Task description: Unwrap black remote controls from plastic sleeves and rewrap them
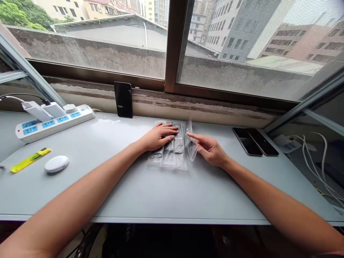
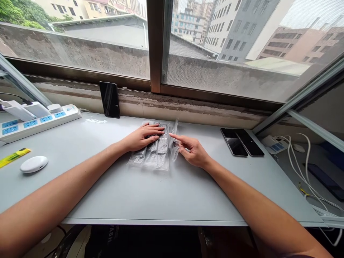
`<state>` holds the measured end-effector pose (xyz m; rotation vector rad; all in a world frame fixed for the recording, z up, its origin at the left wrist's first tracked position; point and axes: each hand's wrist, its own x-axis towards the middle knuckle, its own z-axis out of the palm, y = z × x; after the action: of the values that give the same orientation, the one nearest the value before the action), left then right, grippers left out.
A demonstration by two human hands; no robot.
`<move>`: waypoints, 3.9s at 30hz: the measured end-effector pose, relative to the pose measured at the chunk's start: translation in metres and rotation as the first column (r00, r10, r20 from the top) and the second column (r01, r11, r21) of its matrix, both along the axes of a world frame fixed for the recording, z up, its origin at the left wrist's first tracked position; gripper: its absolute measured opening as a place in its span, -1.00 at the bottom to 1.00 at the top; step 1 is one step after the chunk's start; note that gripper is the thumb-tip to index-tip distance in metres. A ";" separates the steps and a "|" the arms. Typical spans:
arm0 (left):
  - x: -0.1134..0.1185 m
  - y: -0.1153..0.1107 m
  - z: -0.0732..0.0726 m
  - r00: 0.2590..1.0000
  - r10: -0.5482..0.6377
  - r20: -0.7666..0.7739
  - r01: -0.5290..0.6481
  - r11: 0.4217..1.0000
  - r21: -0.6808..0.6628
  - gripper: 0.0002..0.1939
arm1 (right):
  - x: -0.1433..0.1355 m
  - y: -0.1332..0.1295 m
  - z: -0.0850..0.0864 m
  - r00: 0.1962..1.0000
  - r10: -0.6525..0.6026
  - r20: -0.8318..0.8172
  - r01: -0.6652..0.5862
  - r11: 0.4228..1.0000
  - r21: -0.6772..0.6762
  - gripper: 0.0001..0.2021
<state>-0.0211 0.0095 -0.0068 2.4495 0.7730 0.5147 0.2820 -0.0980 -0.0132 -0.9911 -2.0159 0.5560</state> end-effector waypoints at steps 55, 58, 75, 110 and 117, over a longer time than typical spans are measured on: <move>0.000 -0.003 0.001 1.000 0.011 0.027 -0.012 1.000 0.016 -0.44 | -0.002 0.002 -0.007 0.937 0.092 0.337 -0.128 0.988 0.087 -0.42; 0.000 -0.003 0.001 1.000 0.008 0.029 -0.008 1.000 0.020 -0.45 | -0.003 0.000 -0.006 0.943 0.059 0.327 -0.101 0.989 0.111 -0.45; -0.001 -0.005 0.004 0.999 -0.029 0.026 0.029 1.000 0.012 -0.43 | -0.008 -0.003 -0.007 0.946 0.016 0.323 -0.076 0.981 0.176 -0.47; 0.001 -0.007 0.004 0.999 -0.009 0.045 0.008 1.000 0.025 -0.45 | -0.007 -0.002 -0.004 0.950 0.049 0.308 -0.099 0.984 0.149 -0.46; 0.000 -0.007 0.003 0.999 -0.011 0.045 0.009 1.000 0.024 -0.46 | -0.006 -0.001 -0.005 0.950 0.049 0.308 -0.098 0.984 0.148 -0.46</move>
<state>-0.0209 0.0027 -0.0036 2.4532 0.7399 0.5766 0.2757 -0.0994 -0.0187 -0.9502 -2.3368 0.2843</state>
